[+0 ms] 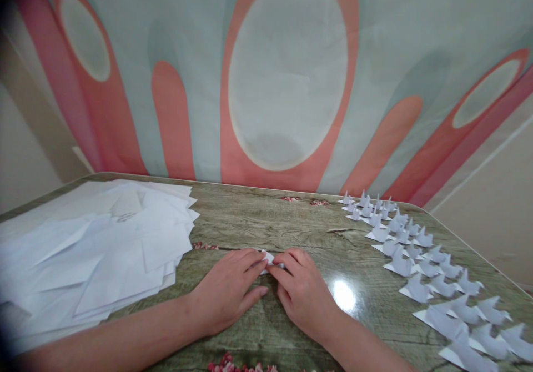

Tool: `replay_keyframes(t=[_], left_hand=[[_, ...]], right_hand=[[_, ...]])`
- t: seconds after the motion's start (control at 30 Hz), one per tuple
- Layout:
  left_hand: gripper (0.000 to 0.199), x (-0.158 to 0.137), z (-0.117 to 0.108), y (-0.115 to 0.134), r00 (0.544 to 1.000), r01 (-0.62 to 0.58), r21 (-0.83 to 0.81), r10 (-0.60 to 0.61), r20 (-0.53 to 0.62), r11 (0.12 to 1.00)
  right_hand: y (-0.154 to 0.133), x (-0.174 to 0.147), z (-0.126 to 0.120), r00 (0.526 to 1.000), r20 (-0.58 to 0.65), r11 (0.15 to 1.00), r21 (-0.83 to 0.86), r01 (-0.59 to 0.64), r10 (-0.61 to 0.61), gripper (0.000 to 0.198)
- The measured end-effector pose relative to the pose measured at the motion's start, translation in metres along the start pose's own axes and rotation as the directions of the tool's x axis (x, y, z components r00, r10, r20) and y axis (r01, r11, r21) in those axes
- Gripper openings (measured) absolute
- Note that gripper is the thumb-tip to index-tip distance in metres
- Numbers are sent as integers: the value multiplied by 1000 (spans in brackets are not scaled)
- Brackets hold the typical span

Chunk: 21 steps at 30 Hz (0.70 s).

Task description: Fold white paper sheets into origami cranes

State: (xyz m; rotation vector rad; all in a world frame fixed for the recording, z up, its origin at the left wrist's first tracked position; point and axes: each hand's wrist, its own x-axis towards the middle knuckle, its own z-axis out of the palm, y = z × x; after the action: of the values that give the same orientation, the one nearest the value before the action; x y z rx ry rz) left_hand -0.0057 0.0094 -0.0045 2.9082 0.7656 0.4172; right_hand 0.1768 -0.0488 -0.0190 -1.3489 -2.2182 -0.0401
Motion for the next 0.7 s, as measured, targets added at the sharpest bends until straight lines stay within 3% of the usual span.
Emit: replay_keyframes(t=[0.37,0.7], left_hand=[[37,0,2,0,1000,1,24,-2,10,1000],[39,1,0,1,1000,-8,51,7,21,999]], right_hand=[[-1,-1,1,999,52,999,-35,-11,12,34],[-2,-3,3,995,98,981,-188,41,-23,24]])
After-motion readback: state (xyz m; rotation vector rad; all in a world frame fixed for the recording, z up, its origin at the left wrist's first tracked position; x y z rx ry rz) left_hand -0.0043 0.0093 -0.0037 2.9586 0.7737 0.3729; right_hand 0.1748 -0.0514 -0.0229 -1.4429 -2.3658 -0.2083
